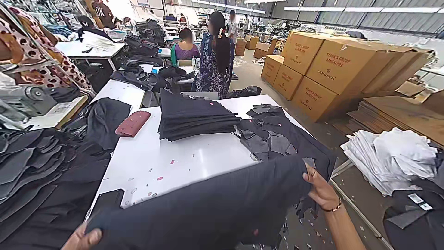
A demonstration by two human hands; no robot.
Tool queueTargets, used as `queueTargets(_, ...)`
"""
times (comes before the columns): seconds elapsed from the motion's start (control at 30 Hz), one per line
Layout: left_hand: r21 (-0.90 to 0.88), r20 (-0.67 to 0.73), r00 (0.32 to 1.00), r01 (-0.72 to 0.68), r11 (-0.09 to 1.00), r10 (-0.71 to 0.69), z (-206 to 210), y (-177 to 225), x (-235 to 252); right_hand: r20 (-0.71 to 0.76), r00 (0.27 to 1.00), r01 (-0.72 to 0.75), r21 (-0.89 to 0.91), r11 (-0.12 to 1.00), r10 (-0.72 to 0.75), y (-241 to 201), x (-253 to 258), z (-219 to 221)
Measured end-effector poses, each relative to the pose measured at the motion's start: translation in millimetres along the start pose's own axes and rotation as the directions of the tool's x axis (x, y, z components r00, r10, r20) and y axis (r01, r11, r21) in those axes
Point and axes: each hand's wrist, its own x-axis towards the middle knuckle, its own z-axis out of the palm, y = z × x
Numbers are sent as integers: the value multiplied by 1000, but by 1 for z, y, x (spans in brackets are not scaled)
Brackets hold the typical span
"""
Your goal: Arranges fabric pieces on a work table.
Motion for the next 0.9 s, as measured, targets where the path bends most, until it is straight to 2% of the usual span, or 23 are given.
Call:
queueTargets(0.03, -63, -60, 997, -58, 996, 54, 11, 14, 13, 68, 997, 43, 8, 999, -43, -11, 12, 4)
queueTargets(0.13, -69, -238, 966, -118, 991, 99, 32, 42, 59, -19, 995, 97, -95, 991, -99, -41, 39, 19)
queueTargets(0.2, 104, -334, 938, -62, 993, 93, 33, 50, 97, 38, 994, 108, -241, 964, -102, -59, 54, 25)
queueTargets(0.27, 260, -422, 903, 36, 965, 80, 23, 48, 135, -44, 994, 71, -441, 895, -101, -71, 71, 35)
queueTargets(0.3, 295, -451, 887, 42, 955, 100, 19, 47, 150, -119, 981, 76, -479, 875, -150, -77, 77, 40)
queueTargets(0.37, 306, -422, 883, -77, 949, 207, 11, 56, 171, -235, 924, 167, -459, 873, -301, -98, 85, 48)
queueTargets(0.43, 257, -361, 880, -222, 941, 307, 8, 79, 179, -243, 875, 290, -429, 855, -419, -127, 80, 54)
queueTargets(0.5, 201, -349, 864, -310, 929, 364, -1, 92, 174, -265, 823, 368, -424, 827, -502, -147, 66, 57)
queueTargets(0.6, 171, -325, 843, -393, 904, 428, -23, 85, 156, -296, 759, 357, -555, 751, -580, -152, 41, 48)
queueTargets(0.67, 212, -282, 869, -356, 910, 406, -28, 65, 130, -303, 797, 237, -639, 732, -523, -137, 17, 33)
queueTargets(0.77, 394, -313, 905, -152, 906, 288, -20, 11, 87, -307, 905, 15, -668, 744, -294, -95, -20, 7)
queueTargets(0.83, 659, -294, 915, -15, 752, 276, -8, -29, 72, -265, 956, -101, -705, 701, -129, -67, -38, -6)
queueTargets(0.9, 787, -178, 961, 10, 617, 211, 18, -71, 67, -182, 983, -156, -769, 620, 21, -50, -45, -12)
